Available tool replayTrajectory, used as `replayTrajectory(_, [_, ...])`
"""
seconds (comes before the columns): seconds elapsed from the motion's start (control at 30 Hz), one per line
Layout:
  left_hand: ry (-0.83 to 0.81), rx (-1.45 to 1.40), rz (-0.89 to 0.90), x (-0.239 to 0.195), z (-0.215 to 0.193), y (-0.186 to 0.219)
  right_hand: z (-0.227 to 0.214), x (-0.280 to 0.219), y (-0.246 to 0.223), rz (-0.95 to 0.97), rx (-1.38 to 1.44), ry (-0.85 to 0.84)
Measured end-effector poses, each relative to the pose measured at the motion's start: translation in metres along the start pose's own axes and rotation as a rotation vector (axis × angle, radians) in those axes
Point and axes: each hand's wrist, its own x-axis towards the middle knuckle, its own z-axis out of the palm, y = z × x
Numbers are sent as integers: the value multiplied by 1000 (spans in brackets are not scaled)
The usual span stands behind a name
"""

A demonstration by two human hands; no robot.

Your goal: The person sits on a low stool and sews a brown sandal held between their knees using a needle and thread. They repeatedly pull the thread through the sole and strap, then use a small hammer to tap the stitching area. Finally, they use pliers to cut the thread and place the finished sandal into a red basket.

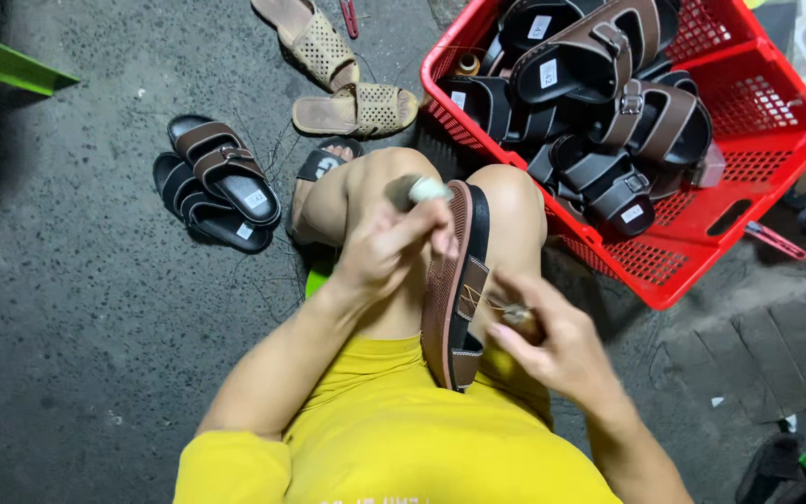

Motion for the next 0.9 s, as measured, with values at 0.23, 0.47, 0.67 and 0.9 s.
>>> replayTrajectory(0.23, [231,302,224,113,8,20,11,24,17,49,298,-263])
replayTrajectory(0.47, [460,124,9,139,-79,32,10,43,0,-178,56,-35])
replayTrajectory(0.67, [408,1675,-189,47,-111,72,5,18,8,-264,-320,2])
replayTrajectory(0.9, [-132,1719,534,-4,-60,35,8,14,9,-189,-406,-48])
